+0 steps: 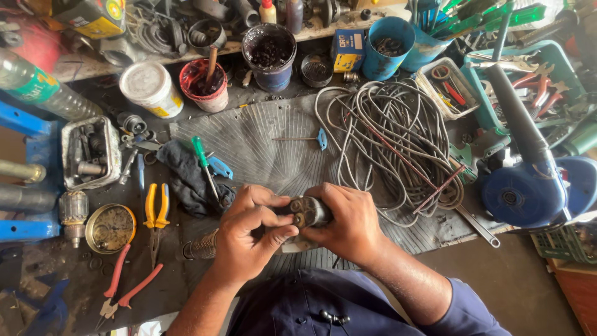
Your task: The person disassembles a handheld power tool, removes a screw, and then reassembles it using a screwdriver. They then wipe a small metal container with a cloth.
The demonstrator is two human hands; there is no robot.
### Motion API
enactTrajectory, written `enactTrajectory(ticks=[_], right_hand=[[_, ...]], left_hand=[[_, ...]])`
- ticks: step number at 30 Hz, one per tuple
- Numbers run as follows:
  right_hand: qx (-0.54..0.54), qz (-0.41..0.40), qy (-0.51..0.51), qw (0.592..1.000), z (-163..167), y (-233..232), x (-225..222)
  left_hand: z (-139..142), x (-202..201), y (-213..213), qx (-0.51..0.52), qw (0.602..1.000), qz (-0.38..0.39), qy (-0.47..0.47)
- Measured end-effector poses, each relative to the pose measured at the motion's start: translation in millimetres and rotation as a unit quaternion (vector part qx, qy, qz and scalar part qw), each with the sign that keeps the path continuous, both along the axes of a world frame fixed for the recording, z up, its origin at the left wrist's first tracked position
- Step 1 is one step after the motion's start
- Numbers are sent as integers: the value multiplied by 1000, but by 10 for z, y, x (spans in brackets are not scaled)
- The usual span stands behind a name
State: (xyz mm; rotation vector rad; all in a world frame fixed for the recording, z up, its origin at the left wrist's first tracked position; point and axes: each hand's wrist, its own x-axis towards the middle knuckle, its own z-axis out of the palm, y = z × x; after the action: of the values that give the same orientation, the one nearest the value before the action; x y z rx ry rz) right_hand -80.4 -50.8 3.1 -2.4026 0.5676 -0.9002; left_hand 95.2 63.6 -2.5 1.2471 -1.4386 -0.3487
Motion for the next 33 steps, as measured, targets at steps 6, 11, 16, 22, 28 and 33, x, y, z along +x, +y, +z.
enactTrajectory(ticks=[6,11,16,22,28,33], right_hand=[[20,-26,16,999,63,14,87],[34,-27,23,999,82,-35,91],[30,-17,11,999,77,-70,79],[37,-19,17,999,78,-61,87],[34,-17,24,999,74,-60,81],[28,-19,33,999,81,-63,50]], left_hand=[[37,47,-57,39,993,-14,109],[25,12,-115,58,996,28,67],[7,19,-118,50,996,2,71],[49,81,-83,76,993,-55,74],[53,-9,-107,36,997,38,48],[34,-75,-92,13,998,62,12]])
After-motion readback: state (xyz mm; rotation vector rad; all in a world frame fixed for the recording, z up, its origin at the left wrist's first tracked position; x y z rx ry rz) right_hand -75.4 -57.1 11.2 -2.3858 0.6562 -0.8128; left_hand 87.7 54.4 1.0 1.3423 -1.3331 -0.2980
